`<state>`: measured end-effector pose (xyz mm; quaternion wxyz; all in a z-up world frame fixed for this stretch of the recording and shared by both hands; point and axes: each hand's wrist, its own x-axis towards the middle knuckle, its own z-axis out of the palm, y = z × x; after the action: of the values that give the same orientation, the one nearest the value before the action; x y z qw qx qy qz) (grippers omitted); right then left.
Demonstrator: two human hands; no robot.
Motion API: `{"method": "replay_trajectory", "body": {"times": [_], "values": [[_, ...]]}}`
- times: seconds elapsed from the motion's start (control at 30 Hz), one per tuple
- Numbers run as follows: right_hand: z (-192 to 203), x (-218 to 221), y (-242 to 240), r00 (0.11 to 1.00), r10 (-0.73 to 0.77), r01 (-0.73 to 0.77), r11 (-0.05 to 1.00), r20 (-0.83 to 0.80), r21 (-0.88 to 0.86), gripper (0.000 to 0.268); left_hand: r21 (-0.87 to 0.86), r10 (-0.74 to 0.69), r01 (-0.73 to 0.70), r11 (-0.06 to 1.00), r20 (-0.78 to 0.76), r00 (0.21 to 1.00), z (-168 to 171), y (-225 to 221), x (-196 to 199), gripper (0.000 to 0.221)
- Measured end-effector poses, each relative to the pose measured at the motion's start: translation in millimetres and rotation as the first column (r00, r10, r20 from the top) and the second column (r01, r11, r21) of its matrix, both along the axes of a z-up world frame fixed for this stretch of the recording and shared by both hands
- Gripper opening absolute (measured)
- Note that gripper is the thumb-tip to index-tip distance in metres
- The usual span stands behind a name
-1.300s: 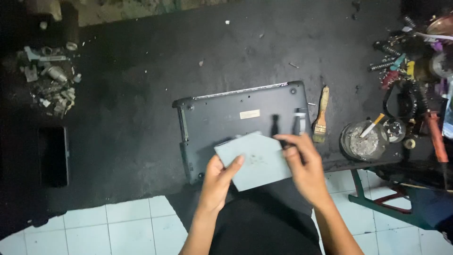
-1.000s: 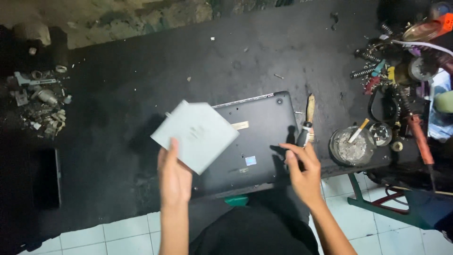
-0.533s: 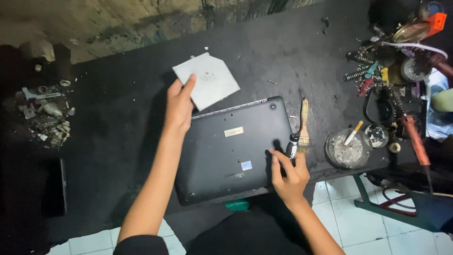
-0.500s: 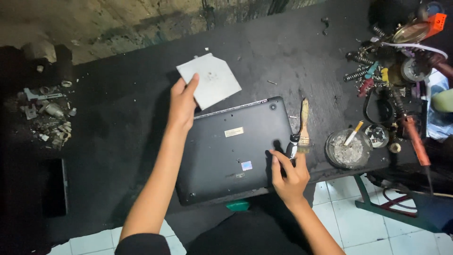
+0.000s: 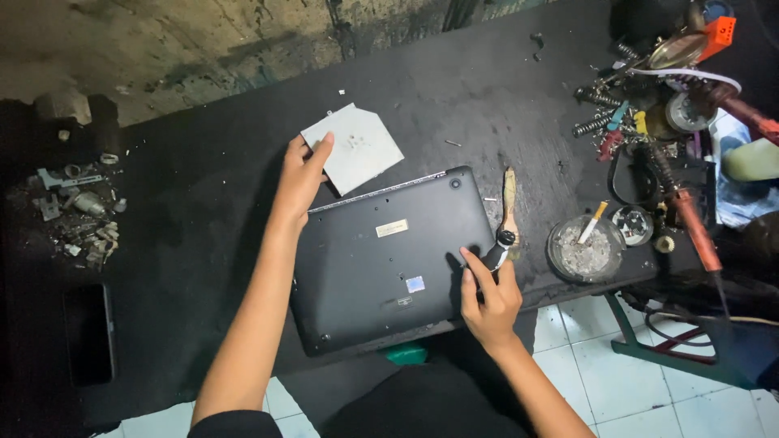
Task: A person disassembles a laptop on a workbench, removing screws with a screwdriver, prying off the back cover, and extracting the battery.
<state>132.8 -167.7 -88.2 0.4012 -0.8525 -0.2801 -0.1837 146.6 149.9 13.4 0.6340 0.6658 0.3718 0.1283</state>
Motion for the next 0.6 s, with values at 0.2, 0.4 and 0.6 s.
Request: {"method": "replay_trajectory", "body": {"times": [0.2, 0.4, 0.6], "values": [[3, 0, 1, 1.000, 0.007, -0.007, 1.000, 0.000, -0.028, 0.023, 0.116, 0.021, -0.012, 0.993, -0.073, 0.997, -35, 25, -13, 0.086], [1, 0, 0, 1.000, 0.003, -0.003, 1.000, 0.014, -0.019, 0.026, 0.231, -0.178, 0.119, 0.966, 0.255, 0.950, 35, -24, -37, 0.045], [4, 1, 0, 0.996, 0.043, -0.040, 0.998, 0.077, -0.042, 0.027, 0.133, -0.582, 0.583, 0.801, 0.401, 0.708, 118, -264, -87, 0.026]]}}
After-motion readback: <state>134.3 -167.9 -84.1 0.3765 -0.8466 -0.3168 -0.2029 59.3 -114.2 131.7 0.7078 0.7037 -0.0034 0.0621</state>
